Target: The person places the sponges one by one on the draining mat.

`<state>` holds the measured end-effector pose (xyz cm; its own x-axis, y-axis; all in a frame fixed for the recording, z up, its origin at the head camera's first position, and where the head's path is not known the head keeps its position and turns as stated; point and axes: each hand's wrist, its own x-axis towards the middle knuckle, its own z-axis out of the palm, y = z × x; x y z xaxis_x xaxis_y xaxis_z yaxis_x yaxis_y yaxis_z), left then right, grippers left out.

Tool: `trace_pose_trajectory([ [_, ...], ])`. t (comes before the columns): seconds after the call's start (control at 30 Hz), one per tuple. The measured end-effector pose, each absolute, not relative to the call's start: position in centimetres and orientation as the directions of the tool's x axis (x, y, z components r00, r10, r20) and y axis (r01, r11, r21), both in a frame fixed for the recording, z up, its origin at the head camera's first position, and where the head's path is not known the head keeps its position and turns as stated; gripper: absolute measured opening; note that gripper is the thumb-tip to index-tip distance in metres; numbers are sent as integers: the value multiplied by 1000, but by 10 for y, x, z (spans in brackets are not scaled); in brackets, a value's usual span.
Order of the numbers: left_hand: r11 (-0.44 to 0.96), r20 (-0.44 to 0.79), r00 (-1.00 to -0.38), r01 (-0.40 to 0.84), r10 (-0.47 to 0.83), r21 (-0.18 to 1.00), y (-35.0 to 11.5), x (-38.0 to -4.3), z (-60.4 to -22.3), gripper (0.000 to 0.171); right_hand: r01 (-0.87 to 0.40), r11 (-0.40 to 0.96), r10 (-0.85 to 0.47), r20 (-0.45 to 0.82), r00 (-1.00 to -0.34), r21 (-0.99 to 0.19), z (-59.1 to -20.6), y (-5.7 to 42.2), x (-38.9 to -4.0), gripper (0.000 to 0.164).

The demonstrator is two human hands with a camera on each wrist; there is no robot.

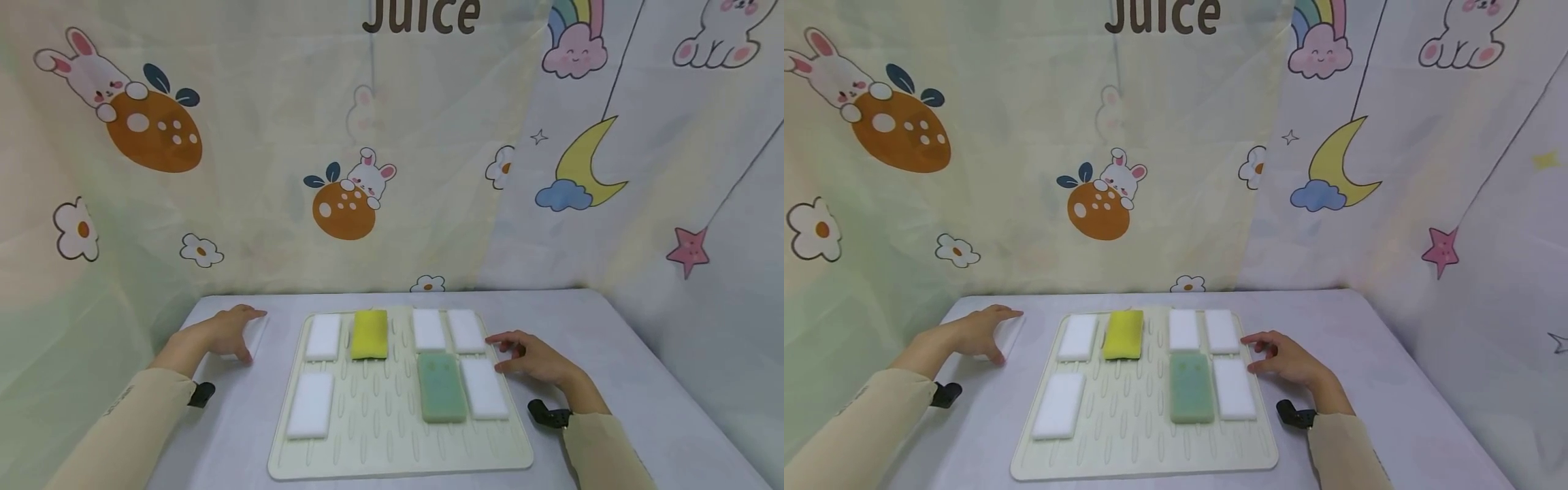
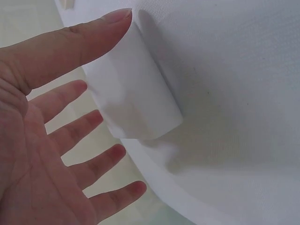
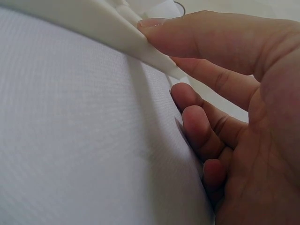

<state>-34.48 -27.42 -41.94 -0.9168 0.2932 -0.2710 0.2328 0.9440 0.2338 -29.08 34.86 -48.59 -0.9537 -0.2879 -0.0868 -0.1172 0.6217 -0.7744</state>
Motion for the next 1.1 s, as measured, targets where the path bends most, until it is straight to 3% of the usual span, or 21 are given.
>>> trace_pose_trajectory([
  [1.1, 936, -319, -893, 241, 317, 256, -277, -357, -421, 100, -117, 682, -270, -100, -958, -722, -487, 349, -294, 58],
])
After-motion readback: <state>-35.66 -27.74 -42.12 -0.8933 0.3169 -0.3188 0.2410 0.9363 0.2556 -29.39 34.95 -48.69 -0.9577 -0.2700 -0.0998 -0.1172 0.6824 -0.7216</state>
